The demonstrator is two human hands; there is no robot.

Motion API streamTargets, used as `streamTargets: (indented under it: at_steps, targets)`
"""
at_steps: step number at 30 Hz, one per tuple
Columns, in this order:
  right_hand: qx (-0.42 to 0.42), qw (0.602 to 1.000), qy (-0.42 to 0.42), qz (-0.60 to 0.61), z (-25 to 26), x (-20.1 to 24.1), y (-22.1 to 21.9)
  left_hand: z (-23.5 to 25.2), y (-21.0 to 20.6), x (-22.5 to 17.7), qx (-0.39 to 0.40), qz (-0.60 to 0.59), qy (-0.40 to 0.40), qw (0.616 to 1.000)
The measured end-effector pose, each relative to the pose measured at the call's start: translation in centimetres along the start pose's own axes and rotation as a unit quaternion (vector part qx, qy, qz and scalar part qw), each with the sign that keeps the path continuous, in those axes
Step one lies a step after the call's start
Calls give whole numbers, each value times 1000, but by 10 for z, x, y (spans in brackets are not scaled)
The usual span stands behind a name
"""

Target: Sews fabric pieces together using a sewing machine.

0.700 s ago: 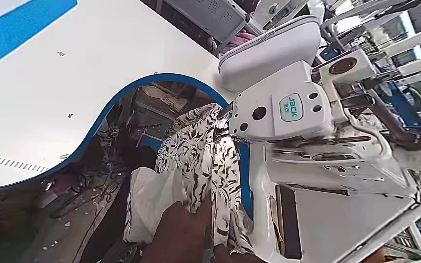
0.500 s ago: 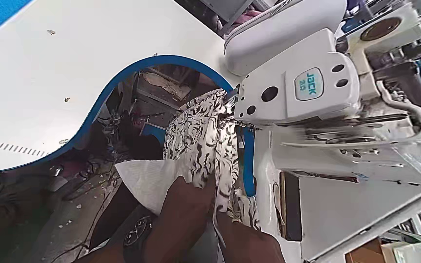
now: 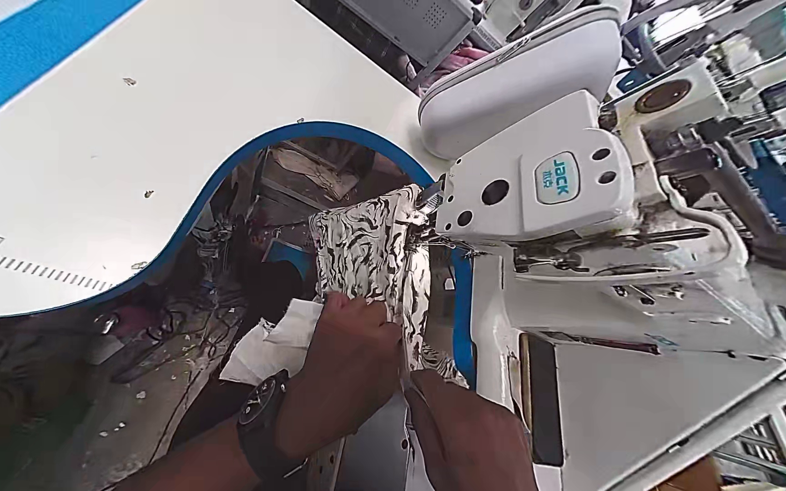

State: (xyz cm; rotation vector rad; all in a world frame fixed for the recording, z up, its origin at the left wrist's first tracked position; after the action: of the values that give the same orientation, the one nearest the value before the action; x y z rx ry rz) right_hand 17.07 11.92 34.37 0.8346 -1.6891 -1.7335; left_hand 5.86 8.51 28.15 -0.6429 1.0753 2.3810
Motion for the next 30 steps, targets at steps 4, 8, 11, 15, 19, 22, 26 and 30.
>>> streamTargets:
  at_steps: [4, 8, 11, 15, 19, 22, 26, 30]
  targets:
    - [-17, 1000, 16, 13, 2, -16, 5, 12, 13, 9, 52, -47, -43, 997]
    - [-35, 999, 39, 4, 1, -10, -1, -15, -9, -10, 18, 0, 4, 1000]
    - [-73, 995, 66, -3, 7, -2, -12, -15, -16, -4, -2, -35, 32, 999]
    - [-85, 993, 56, 56, 25, -17, -19, -2, -19, 13, 18, -137, 94, 986]
    - [-93, 985, -33, 141, 31, -91, 17, 34, -29, 6, 186, -70, 135, 971]
    - [-103, 980, -71, 156, 21, -107, 16, 68, -57, -18, 368, -17, 88, 926]
    - [-154, 973, -85, 151, -16, -101, -25, 19, -27, -31, 177, 64, 101, 977]
    - [-233, 969, -5, 79, -43, -29, -19, -33, -9, -30, -33, -13, 108, 994]
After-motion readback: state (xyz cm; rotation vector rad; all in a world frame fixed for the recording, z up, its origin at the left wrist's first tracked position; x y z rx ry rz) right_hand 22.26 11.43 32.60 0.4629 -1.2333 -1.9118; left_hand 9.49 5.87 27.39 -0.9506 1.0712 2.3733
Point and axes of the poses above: each hand's wrist, its own z-axis towards the middle knuckle, its own y-axis out of the back of the hand, x = y × z, the point moved 6 cm from there along z, towards the middle knuckle, and after that the axes turned 12 degrees about -y, right-handed, at the moved point
